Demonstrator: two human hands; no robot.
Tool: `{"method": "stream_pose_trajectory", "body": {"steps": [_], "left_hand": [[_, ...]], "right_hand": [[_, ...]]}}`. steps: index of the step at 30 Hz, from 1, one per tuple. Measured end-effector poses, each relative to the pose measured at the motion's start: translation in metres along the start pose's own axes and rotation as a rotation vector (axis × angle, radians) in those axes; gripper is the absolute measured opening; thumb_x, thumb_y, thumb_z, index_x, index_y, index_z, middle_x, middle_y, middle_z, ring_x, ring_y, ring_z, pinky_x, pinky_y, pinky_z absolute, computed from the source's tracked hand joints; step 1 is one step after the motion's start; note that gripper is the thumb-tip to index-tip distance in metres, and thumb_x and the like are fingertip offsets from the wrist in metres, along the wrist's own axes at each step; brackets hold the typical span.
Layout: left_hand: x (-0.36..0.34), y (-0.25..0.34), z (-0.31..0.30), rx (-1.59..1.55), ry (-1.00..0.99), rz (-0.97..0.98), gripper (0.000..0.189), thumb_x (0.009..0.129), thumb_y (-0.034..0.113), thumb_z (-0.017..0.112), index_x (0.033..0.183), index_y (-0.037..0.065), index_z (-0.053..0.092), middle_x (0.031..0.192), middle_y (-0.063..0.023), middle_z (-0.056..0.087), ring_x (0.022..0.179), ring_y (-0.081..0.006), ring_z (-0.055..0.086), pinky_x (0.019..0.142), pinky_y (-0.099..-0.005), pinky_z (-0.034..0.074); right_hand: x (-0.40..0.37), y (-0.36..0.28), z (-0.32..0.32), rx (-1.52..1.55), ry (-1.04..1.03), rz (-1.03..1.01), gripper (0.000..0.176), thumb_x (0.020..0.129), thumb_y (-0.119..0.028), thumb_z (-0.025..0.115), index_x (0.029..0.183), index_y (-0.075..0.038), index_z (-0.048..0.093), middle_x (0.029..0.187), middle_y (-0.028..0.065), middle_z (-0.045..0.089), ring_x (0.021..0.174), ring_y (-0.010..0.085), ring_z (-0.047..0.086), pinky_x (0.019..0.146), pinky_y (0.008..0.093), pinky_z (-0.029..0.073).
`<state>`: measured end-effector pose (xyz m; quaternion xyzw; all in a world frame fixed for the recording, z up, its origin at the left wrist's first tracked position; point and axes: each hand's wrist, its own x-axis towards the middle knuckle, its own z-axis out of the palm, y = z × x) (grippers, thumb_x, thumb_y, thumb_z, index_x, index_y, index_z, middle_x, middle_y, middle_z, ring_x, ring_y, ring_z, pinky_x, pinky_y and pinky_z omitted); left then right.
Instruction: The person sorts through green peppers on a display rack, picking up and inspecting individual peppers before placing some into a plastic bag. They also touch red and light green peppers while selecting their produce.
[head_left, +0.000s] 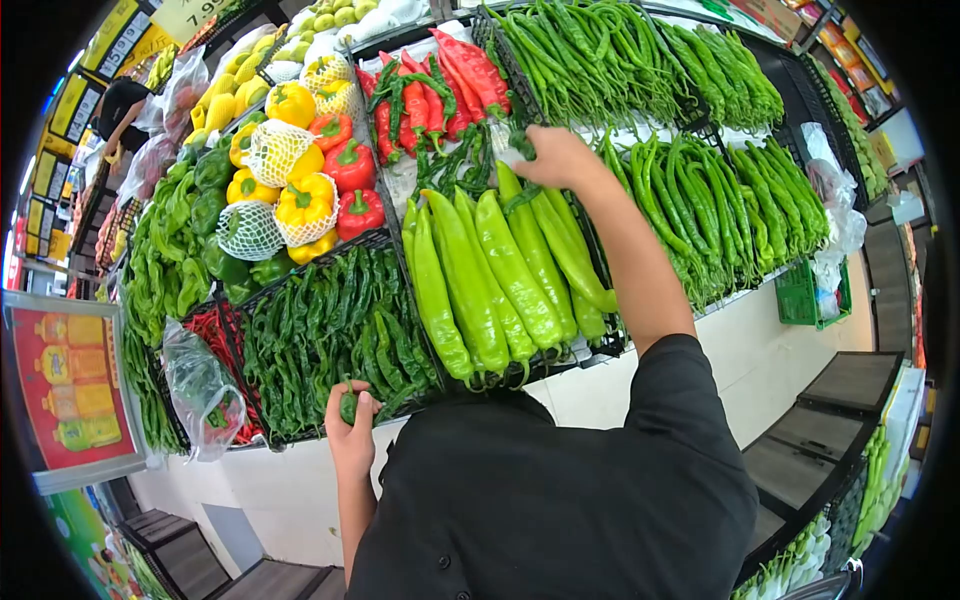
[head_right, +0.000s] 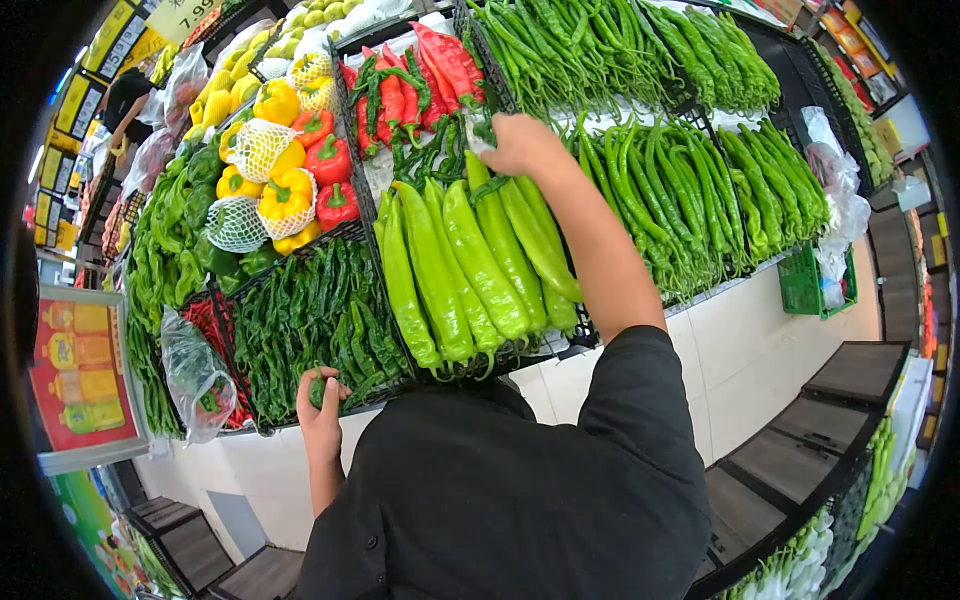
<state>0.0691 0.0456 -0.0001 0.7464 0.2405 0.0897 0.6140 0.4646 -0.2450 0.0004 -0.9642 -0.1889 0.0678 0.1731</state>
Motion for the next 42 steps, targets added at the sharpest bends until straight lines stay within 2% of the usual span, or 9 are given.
{"method": "stream_pose_trajectory", "body": {"steps": [7, 16, 22, 29, 30, 35, 37, 41, 42], "left_hand": [[-0.004, -0.004, 0.003, 0.008, -0.02, 0.025, 0.011, 0.102, 0.009, 0.061, 0.11, 0.0, 0.061, 0.087, -0.0028, 0.062, 0.08, -0.0102, 0.06, 0.076, -0.0269, 0.05], [-0.012, -0.016, 0.009, -0.054, -0.005, 0.028, 0.011, 0.102, 0.009, 0.061, 0.109, 0.001, 0.061, 0.094, -0.0033, 0.063, 0.081, -0.01, 0.06, 0.076, -0.0268, 0.051], [-0.016, -0.012, 0.011, -0.056, 0.013, 0.028, 0.011, 0.102, 0.009, 0.061, 0.109, 0.0, 0.061, 0.094, -0.003, 0.062, 0.081, -0.0097, 0.06, 0.076, -0.0268, 0.051], [-0.02, -0.004, 0.014, -0.113, -0.008, -0.018, 0.013, 0.102, 0.01, 0.06, 0.11, 0.0, 0.061, 0.091, -0.0031, 0.062, 0.081, -0.0108, 0.06, 0.079, -0.0283, 0.051], [-0.019, -0.004, 0.013, -0.168, -0.025, -0.022, 0.016, 0.103, 0.012, 0.06, 0.112, -0.001, 0.061, 0.093, -0.0044, 0.064, 0.082, -0.0124, 0.062, 0.081, -0.0297, 0.051], [-0.004, 0.016, 0.025, -0.552, -0.102, -0.011, 0.033, 0.105, 0.022, 0.056, 0.124, -0.004, 0.06, 0.108, -0.013, 0.069, 0.092, -0.0212, 0.067, 0.091, -0.0372, 0.052], [0.005, 0.014, 0.028, -0.644, -0.186, -0.017, 0.045, 0.106, 0.031, 0.053, 0.136, -0.001, 0.056, 0.13, -0.0188, 0.065, 0.11, -0.025, 0.065, 0.098, -0.0423, 0.05], [0.007, 0.031, 0.04, -0.827, -0.307, -0.068, 0.06, 0.106, 0.041, 0.051, 0.153, 0.005, 0.04, 0.149, -0.0155, 0.053, 0.125, -0.0269, 0.058, 0.1, -0.0462, 0.05], [0.007, 0.038, 0.041, -0.847, -0.366, -0.064, 0.064, 0.105, 0.041, 0.053, 0.157, 0.008, 0.035, 0.148, -0.0131, 0.053, 0.128, -0.026, 0.056, 0.1, -0.0469, 0.051]], "right_hand": [[-0.007, -0.012, 0.004, -0.131, -0.206, 0.189, 0.047, 0.08, -0.035, 0.069, 0.116, -0.007, 0.074, 0.124, 0.0181, 0.071, 0.116, 0.0347, 0.068, 0.099, 0.0461, 0.055], [0.005, -0.02, 0.005, -0.264, -0.257, 0.128, 0.043, 0.078, -0.031, 0.072, 0.111, -0.005, 0.076, 0.12, 0.0195, 0.072, 0.111, 0.0342, 0.07, 0.096, 0.0456, 0.057], [0.008, -0.016, -0.001, -0.146, -0.099, 0.147, 0.042, 0.076, -0.031, 0.074, 0.106, -0.002, 0.076, 0.113, 0.0228, 0.073, 0.106, 0.038, 0.071, 0.094, 0.0467, 0.057], [0.0, -0.012, -0.045, 0.192, 0.395, 0.023, 0.042, 0.076, -0.036, 0.075, 0.097, 0.0, 0.075, 0.096, 0.0239, 0.074, 0.091, 0.0425, 0.071, 0.086, 0.0491, 0.057], [-0.019, -0.026, -0.061, 0.296, 0.423, 0.0, 0.039, 0.08, -0.035, 0.076, 0.099, -0.001, 0.075, 0.087, 0.0181, 0.076, 0.081, 0.0336, 0.073, 0.08, 0.0434, 0.058], [-0.095, -0.079, -0.053, 0.931, 0.228, -0.379, 0.028, 0.088, -0.017, 0.075, 0.112, -0.003, 0.073, 0.089, 0.0045, 0.074, 0.079, 0.0082, 0.063, 0.075, 0.0298, 0.054], [-0.131, -0.111, -0.037, 1.042, 0.038, -0.468, 0.032, 0.087, -0.011, 0.076, 0.117, -0.002, 0.07, 0.095, 0.0038, 0.074, 0.082, 0.0079, 0.064, 0.077, 0.0298, 0.054], [-0.173, -0.152, 0.014, 1.207, -0.18, -0.524, 0.033, 0.087, -0.009, 0.075, 0.118, -0.001, 0.068, 0.095, 0.0023, 0.072, 0.086, 0.0076, 0.064, 0.079, 0.0293, 0.054], [-0.18, -0.157, 0.035, 1.251, -0.222, -0.534, 0.036, 0.091, -0.006, 0.07, 0.126, 0.0, 0.066, 0.098, 0.0007, 0.07, 0.087, 0.0085, 0.06, 0.08, 0.0272, 0.051]]}}
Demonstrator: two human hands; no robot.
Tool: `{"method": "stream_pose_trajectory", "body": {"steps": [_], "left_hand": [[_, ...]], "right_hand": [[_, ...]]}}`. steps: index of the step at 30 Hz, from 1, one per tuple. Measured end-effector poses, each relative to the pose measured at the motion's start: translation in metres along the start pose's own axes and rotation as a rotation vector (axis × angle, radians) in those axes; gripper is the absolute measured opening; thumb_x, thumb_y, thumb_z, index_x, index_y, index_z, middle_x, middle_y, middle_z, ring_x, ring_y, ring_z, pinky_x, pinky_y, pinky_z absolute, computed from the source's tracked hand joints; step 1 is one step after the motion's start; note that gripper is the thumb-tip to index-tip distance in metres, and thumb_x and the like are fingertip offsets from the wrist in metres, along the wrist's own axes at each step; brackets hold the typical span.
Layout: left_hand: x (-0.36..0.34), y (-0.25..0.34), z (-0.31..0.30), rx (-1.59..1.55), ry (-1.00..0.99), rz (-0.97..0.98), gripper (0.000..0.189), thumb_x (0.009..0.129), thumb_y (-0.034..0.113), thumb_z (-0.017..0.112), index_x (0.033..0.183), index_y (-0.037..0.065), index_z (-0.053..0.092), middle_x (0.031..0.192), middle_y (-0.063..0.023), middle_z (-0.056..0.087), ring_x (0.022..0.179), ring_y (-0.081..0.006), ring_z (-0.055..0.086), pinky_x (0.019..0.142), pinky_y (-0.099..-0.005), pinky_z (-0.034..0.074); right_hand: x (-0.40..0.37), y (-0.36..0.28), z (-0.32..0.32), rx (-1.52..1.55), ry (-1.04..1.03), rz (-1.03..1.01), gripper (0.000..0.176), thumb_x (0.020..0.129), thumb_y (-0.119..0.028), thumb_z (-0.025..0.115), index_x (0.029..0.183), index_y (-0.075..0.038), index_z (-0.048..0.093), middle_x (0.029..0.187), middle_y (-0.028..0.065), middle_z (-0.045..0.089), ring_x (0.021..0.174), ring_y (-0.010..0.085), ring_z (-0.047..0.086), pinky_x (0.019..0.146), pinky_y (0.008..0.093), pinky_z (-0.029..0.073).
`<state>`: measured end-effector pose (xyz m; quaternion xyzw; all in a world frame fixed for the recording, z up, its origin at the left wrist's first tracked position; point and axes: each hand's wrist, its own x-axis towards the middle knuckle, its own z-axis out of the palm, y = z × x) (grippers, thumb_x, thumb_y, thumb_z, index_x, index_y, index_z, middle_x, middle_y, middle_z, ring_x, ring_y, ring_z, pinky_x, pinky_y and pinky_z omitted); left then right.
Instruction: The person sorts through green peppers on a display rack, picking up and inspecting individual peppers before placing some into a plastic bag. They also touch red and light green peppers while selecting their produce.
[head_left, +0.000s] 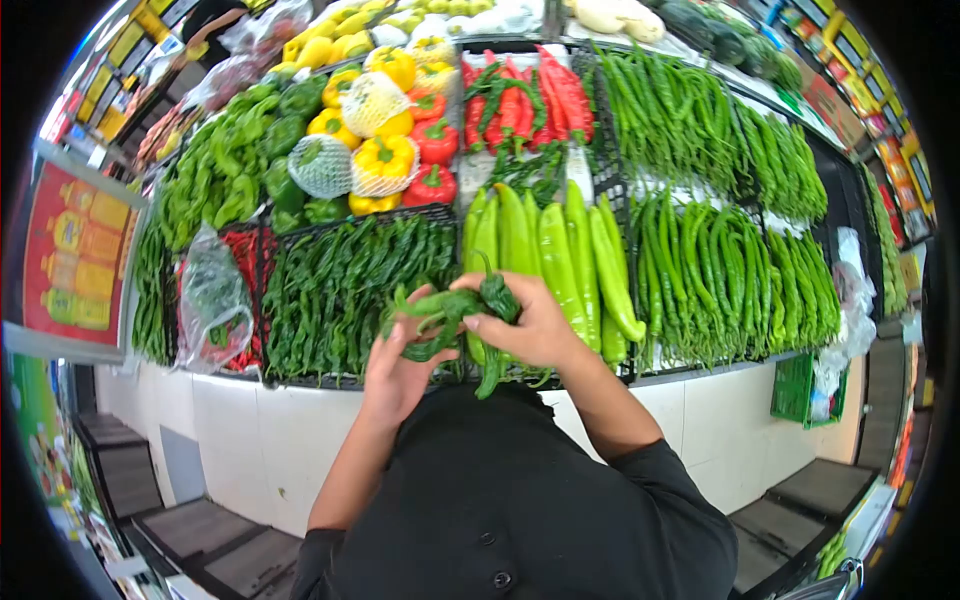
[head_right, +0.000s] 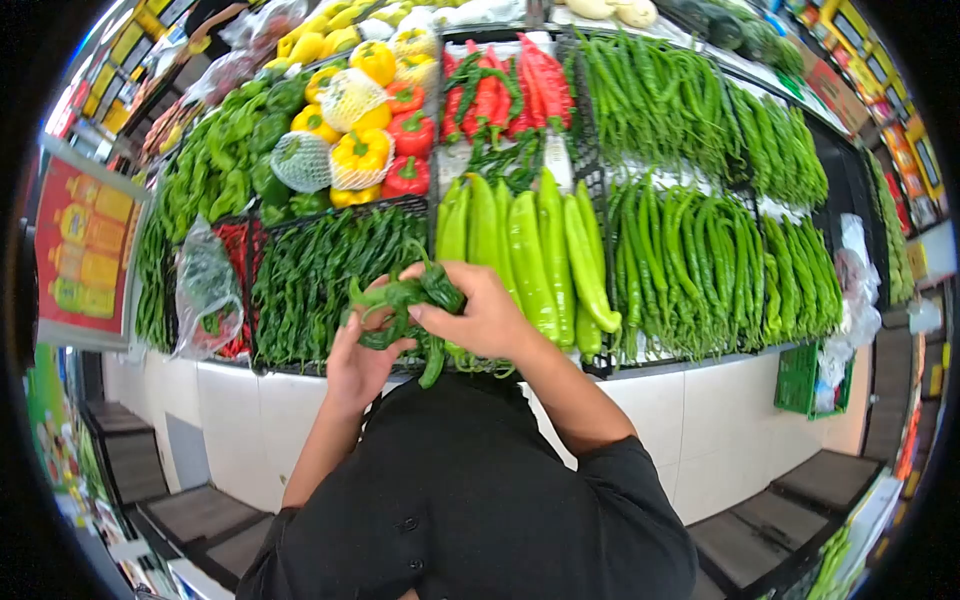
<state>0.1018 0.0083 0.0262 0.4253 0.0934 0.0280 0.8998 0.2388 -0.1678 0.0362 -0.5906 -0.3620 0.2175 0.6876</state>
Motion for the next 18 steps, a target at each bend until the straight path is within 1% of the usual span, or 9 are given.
{"method": "stream_pose_trajectory", "body": {"steps": [3, 4, 7, 8, 11, 12, 15, 16, 18], "left_hand": [[-0.009, -0.009, -0.008, -0.015, 0.069, 0.029, 0.061, 0.104, 0.033, 0.059, 0.155, 0.008, 0.037, 0.141, -0.0101, 0.056, 0.13, -0.0229, 0.054, 0.101, -0.0465, 0.051], [-0.012, -0.012, -0.013, -0.045, 0.079, 0.041, 0.057, 0.103, 0.025, 0.061, 0.153, 0.005, 0.041, 0.139, -0.0096, 0.057, 0.127, -0.0216, 0.056, 0.099, -0.0437, 0.052], [-0.022, -0.014, -0.025, 0.052, 0.101, 0.025, 0.051, 0.102, 0.017, 0.062, 0.148, 0.003, 0.046, 0.135, -0.01, 0.06, 0.124, -0.0208, 0.059, 0.096, -0.0413, 0.054], [-0.024, -0.014, -0.026, 0.036, 0.113, 0.032, 0.046, 0.1, 0.011, 0.064, 0.142, 0.001, 0.05, 0.128, -0.01, 0.065, 0.119, -0.0203, 0.062, 0.095, -0.0392, 0.054], [-0.033, -0.02, -0.043, 0.107, 0.075, 0.054, 0.043, 0.099, 0.008, 0.065, 0.139, 0.0, 0.053, 0.123, -0.0099, 0.067, 0.116, -0.0197, 0.063, 0.093, -0.0378, 0.055], [-0.035, -0.018, -0.043, 0.091, 0.086, 0.052, 0.04, 0.097, 0.007, 0.066, 0.135, -0.001, 0.055, 0.119, -0.009, 0.068, 0.113, -0.0188, 0.064, 0.092, -0.0364, 0.055], [-0.043, -0.016, -0.054, 0.091, 0.061, 0.08, 0.036, 0.097, 0.007, 0.068, 0.131, -0.001, 0.058, 0.114, -0.009, 0.069, 0.11, -0.0177, 0.065, 0.092, -0.0351, 0.054], [-0.044, -0.014, -0.059, 0.1, 0.053, 0.093, 0.034, 0.097, 0.007, 0.068, 0.129, -0.001, 0.059, 0.112, -0.0089, 0.069, 0.109, -0.0175, 0.065, 0.092, -0.0348, 0.054], [-0.046, -0.009, -0.069, 0.115, 0.028, 0.111, 0.032, 0.097, 0.007, 0.068, 0.126, -0.001, 0.06, 0.108, -0.0087, 0.07, 0.107, -0.017, 0.066, 0.093, -0.0342, 0.054]], "right_hand": [[-0.015, 0.013, 0.024, 0.162, 0.014, 0.219, 0.036, 0.095, -0.007, 0.066, 0.13, 0.0, 0.064, 0.098, 0.0001, 0.069, 0.087, 0.0081, 0.059, 0.08, 0.0258, 0.05], [-0.018, 0.02, 0.025, 0.148, -0.005, 0.255, 0.038, 0.097, -0.009, 0.064, 0.134, 0.0, 0.062, 0.1, -0.0003, 0.07, 0.086, 0.0065, 0.057, 0.08, 0.0246, 0.049], [-0.017, 0.024, 0.018, 0.18, -0.121, 0.404, 0.037, 0.097, -0.015, 0.067, 0.131, -0.001, 0.065, 0.098, 0.0011, 0.071, 0.091, 0.0065, 0.06, 0.084, 0.0282, 0.051], [-0.015, 0.022, 0.012, 0.124, -0.207, 0.451, 0.036, 0.097, -0.015, 0.067, 0.13, -0.001, 0.065, 0.096, -0.0007, 0.07, 0.088, 0.0066, 0.058, 0.081, 0.028, 0.051], [-0.01, 0.028, 0.015, 0.031, -0.29, 0.34, 0.035, 0.097, -0.015, 0.067, 0.129, -0.001, 0.066, 0.095, -0.0025, 0.069, 0.085, 0.006, 0.057, 0.077, 0.0275, 0.05], [-0.007, 0.023, 0.017, 0.046, -0.323, 0.363, 0.035, 0.097, -0.015, 0.068, 0.129, -0.001, 0.067, 0.093, -0.0018, 0.069, 0.083, 0.0054, 0.057, 0.073, 0.0273, 0.05], [-0.004, 0.018, 0.028, 0.214, -0.288, 0.478, 0.028, 0.096, -0.014, 0.069, 0.12, 0.0, 0.07, 0.09, -0.0007, 0.069, 0.081, 0.0063, 0.058, 0.074, 0.0268, 0.05], [-0.005, 0.027, 0.032, 0.278, -0.225, 0.485, 0.019, 0.095, -0.013, 0.07, 0.109, 0.0, 0.07, 0.088, 0.0, 0.069, 0.081, 0.0076, 0.06, 0.075, 0.0269, 0.05], [-0.004, 0.029, 0.046, 0.242, -0.116, 0.433, 0.021, 0.093, -0.009, 0.07, 0.111, 0.001, 0.07, 0.087, 0.0014, 0.069, 0.079, 0.0088, 0.062, 0.074, 0.0276, 0.051]]}}
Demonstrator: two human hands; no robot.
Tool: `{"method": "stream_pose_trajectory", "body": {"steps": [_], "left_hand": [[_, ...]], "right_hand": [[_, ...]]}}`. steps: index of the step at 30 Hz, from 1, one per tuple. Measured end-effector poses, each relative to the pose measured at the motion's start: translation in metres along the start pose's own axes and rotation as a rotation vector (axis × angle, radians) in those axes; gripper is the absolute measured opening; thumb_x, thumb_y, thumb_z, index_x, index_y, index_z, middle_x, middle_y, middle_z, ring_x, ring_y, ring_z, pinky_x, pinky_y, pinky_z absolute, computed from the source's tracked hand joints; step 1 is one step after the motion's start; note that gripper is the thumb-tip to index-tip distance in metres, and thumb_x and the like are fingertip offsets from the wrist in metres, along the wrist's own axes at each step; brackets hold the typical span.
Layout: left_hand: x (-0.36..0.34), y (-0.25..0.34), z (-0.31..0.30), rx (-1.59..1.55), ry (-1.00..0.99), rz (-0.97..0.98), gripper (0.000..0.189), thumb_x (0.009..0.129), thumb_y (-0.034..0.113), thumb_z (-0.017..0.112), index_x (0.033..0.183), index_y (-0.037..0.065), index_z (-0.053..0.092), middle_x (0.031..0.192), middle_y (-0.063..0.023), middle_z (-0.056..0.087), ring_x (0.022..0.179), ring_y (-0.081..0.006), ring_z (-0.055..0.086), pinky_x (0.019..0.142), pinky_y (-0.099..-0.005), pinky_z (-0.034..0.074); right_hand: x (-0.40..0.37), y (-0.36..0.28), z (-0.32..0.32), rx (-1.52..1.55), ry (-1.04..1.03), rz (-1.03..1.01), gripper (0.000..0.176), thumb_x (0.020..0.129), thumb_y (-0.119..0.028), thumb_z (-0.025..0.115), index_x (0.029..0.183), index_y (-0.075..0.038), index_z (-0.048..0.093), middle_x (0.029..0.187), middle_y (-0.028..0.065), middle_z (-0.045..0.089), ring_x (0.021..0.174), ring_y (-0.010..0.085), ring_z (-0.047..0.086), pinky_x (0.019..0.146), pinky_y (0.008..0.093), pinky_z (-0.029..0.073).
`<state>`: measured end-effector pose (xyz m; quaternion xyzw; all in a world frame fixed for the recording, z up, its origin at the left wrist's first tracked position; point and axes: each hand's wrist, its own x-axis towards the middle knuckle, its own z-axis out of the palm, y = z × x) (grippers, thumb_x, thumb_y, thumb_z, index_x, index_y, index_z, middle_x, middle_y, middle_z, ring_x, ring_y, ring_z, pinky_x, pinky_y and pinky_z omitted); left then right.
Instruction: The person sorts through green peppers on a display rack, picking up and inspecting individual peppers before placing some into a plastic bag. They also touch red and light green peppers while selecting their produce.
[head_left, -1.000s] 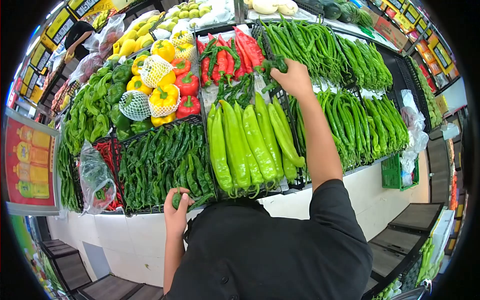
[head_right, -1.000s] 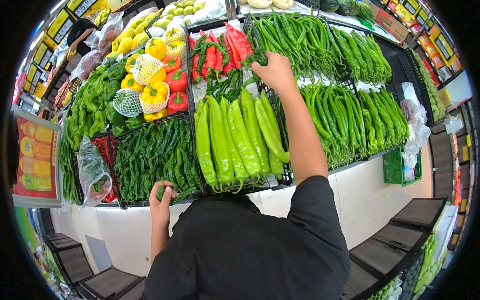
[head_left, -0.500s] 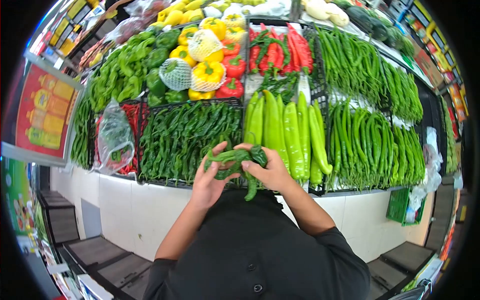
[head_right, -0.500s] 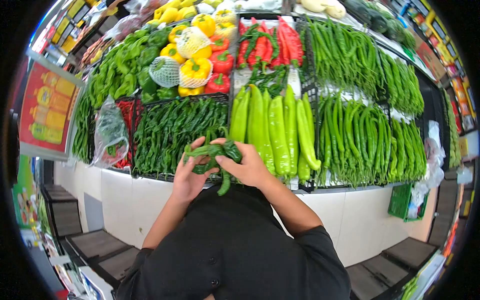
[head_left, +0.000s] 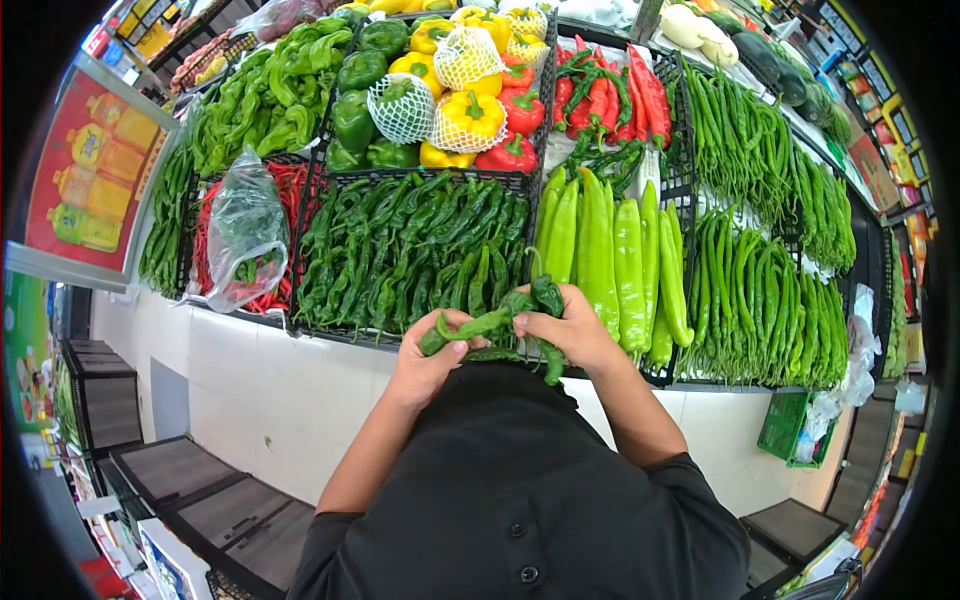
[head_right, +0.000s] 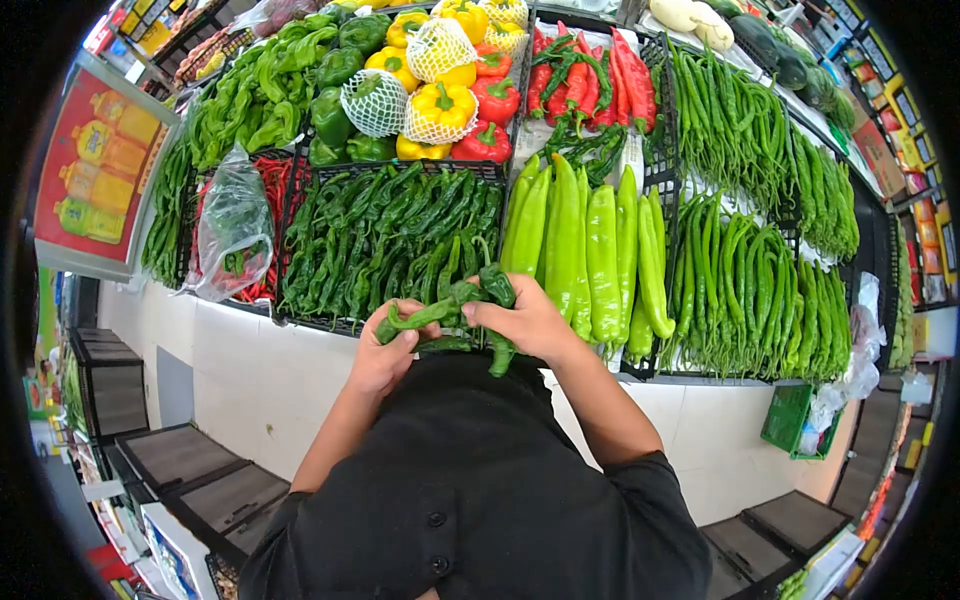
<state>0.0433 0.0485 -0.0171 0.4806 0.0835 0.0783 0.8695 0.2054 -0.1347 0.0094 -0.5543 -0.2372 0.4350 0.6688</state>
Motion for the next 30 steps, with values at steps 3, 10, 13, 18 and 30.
{"method": "stream_pose_trajectory", "body": {"steps": [3, 10, 13, 18, 30], "left_hand": [[-0.002, 0.008, -0.007, 0.022, 0.101, -0.076, 0.029, 0.097, 0.013, 0.068, 0.121, -0.001, 0.059, 0.104, -0.0106, 0.068, 0.099, -0.0209, 0.065, 0.092, -0.037, 0.051], [-0.001, 0.024, -0.048, 0.019, 0.162, -0.098, 0.019, 0.102, 0.013, 0.062, 0.115, 0.001, 0.065, 0.094, -0.0059, 0.068, 0.091, -0.0153, 0.064, 0.087, -0.0319, 0.051], [-0.001, 0.034, -0.069, 0.007, 0.18, -0.07, 0.018, 0.102, 0.012, 0.061, 0.115, 0.001, 0.066, 0.094, -0.006, 0.068, 0.09, -0.0154, 0.064, 0.087, -0.0319, 0.051], [-0.005, 0.048, -0.104, 0.001, 0.204, -0.057, 0.017, 0.101, 0.012, 0.062, 0.113, 0.0, 0.065, 0.095, -0.0062, 0.066, 0.09, -0.0157, 0.064, 0.087, -0.0323, 0.052], [0.009, 0.068, -0.149, 0.022, 0.195, -0.068, 0.013, 0.1, 0.011, 0.061, 0.109, 0.001, 0.065, 0.093, -0.0051, 0.062, 0.09, -0.0158, 0.061, 0.086, -0.033, 0.048]], "right_hand": [[0.005, -0.001, 0.013, -0.004, 0.146, -0.058, 0.022, 0.091, -0.004, 0.073, 0.111, 0.001, 0.068, 0.093, 0.0031, 0.072, 0.082, 0.0097, 0.065, 0.076, 0.0282, 0.053], [0.044, -0.018, 0.005, -0.512, 0.655, -0.225, 0.029, 0.087, -0.009, 0.078, 0.112, 0.002, 0.067, 0.093, 0.006, 0.074, 0.08, 0.0122, 0.067, 0.073, 0.0312, 0.055], [0.068, -0.022, -0.001, -0.97, 0.747, -0.182, 0.033, 0.085, -0.014, 0.079, 0.111, 0.001, 0.066, 0.088, 0.0135, 0.074, 0.078, 0.0234, 0.071, 0.071, 0.0369, 0.054], [0.097, -0.004, -0.004, -1.432, 0.759, -0.069, 0.034, 0.083, -0.023, 0.078, 0.109, -0.005, 0.064, 0.093, 0.0183, 0.073, 0.088, 0.0398, 0.07, 0.076, 0.0492, 0.055], [0.119, -0.008, 0.008, -1.51, 0.506, 0.277, 0.037, 0.083, -0.034, 0.076, 0.108, -0.006, 0.073, 0.095, 0.0196, 0.074, 0.089, 0.0401, 0.07, 0.081, 0.0489, 0.056]]}}
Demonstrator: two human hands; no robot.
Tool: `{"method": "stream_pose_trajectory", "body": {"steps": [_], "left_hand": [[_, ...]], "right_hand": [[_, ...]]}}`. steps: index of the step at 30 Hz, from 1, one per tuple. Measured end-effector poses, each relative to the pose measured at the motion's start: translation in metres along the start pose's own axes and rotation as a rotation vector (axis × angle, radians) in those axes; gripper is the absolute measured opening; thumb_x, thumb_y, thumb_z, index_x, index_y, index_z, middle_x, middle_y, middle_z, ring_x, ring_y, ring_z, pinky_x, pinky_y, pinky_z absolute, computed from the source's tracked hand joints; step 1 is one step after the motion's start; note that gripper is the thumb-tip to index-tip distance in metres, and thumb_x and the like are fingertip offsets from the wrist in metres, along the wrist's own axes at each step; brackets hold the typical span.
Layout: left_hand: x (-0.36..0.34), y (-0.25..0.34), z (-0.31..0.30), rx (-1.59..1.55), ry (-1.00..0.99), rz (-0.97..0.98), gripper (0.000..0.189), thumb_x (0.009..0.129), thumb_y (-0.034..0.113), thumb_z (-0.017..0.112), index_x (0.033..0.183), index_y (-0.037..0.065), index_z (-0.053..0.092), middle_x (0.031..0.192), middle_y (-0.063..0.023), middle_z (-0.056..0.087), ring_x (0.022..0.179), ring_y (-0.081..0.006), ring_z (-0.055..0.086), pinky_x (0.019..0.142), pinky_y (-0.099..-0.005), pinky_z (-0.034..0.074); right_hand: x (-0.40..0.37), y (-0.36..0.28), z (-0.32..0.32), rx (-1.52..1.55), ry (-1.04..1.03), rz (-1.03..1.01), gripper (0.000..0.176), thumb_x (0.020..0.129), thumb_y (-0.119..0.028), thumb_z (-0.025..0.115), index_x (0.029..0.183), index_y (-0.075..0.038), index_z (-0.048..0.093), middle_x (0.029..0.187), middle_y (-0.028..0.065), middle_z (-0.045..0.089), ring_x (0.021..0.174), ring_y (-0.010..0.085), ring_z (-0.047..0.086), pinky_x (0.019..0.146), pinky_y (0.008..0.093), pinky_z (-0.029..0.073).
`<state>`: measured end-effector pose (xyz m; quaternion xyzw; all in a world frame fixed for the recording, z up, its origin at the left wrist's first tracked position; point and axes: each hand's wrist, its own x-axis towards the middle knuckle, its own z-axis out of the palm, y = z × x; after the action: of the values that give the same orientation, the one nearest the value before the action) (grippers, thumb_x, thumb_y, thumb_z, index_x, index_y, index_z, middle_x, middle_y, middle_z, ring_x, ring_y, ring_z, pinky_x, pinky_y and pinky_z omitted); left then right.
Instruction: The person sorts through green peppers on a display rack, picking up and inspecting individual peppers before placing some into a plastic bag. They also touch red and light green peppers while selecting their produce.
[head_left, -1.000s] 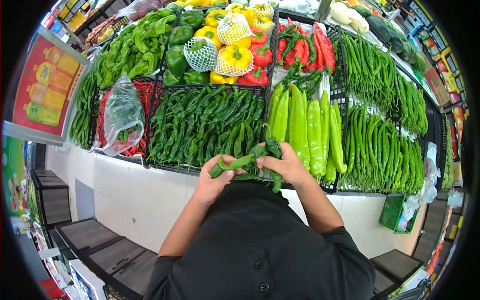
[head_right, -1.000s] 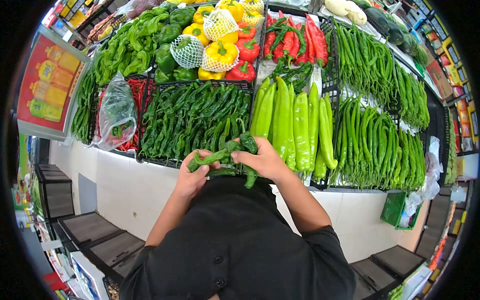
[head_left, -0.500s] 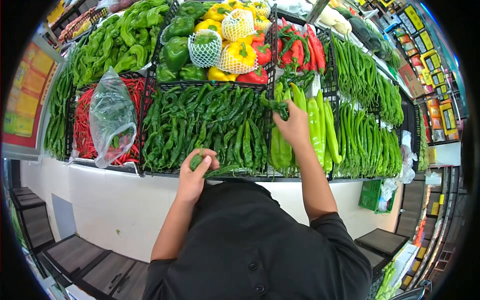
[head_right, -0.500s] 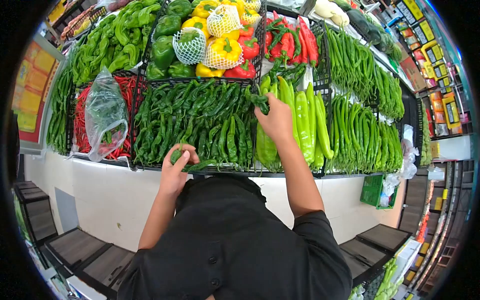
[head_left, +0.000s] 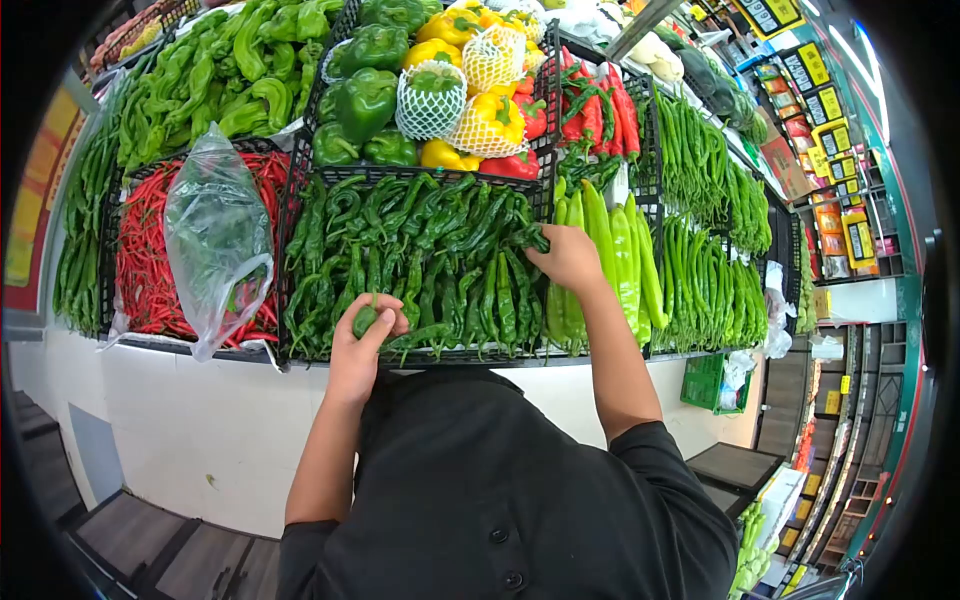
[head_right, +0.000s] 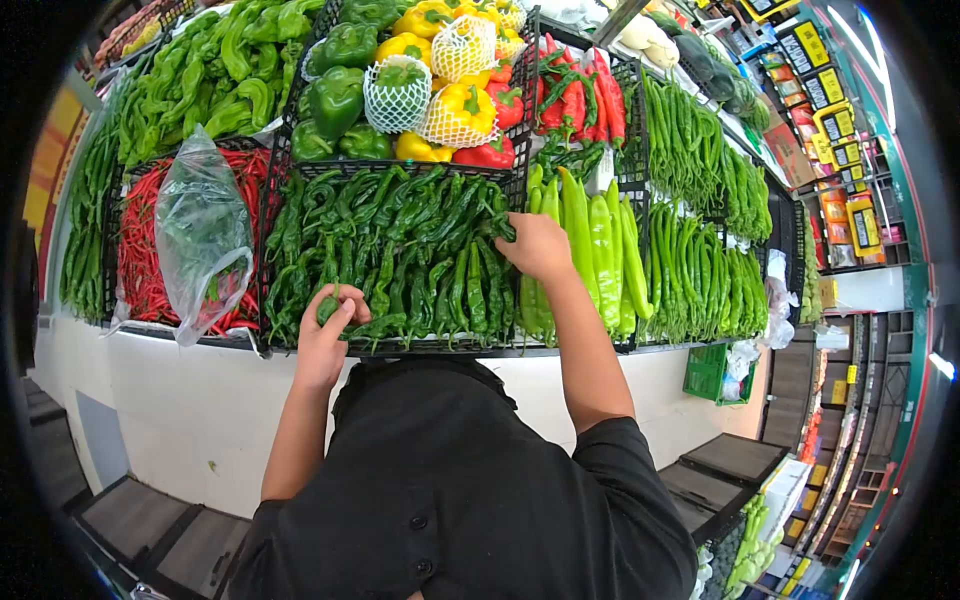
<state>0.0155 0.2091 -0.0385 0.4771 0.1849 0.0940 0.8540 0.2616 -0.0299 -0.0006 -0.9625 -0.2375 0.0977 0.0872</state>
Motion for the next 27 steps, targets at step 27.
{"method": "stream_pose_trajectory", "body": {"steps": [27], "left_hand": [[0.001, -0.001, 0.011, 0.052, 0.033, -0.002, 0.012, 0.101, 0.01, 0.062, 0.109, 0.002, 0.065, 0.096, -0.0051, 0.064, 0.092, -0.0149, 0.064, 0.09, -0.0325, 0.053]], "right_hand": [[0.031, 0.038, -0.05, 0.211, 0.013, -0.155, 0.035, 0.087, -0.026, 0.075, 0.111, -0.001, 0.07, 0.111, 0.0232, 0.07, 0.107, 0.0425, 0.064, 0.094, 0.0472, 0.051]]}}
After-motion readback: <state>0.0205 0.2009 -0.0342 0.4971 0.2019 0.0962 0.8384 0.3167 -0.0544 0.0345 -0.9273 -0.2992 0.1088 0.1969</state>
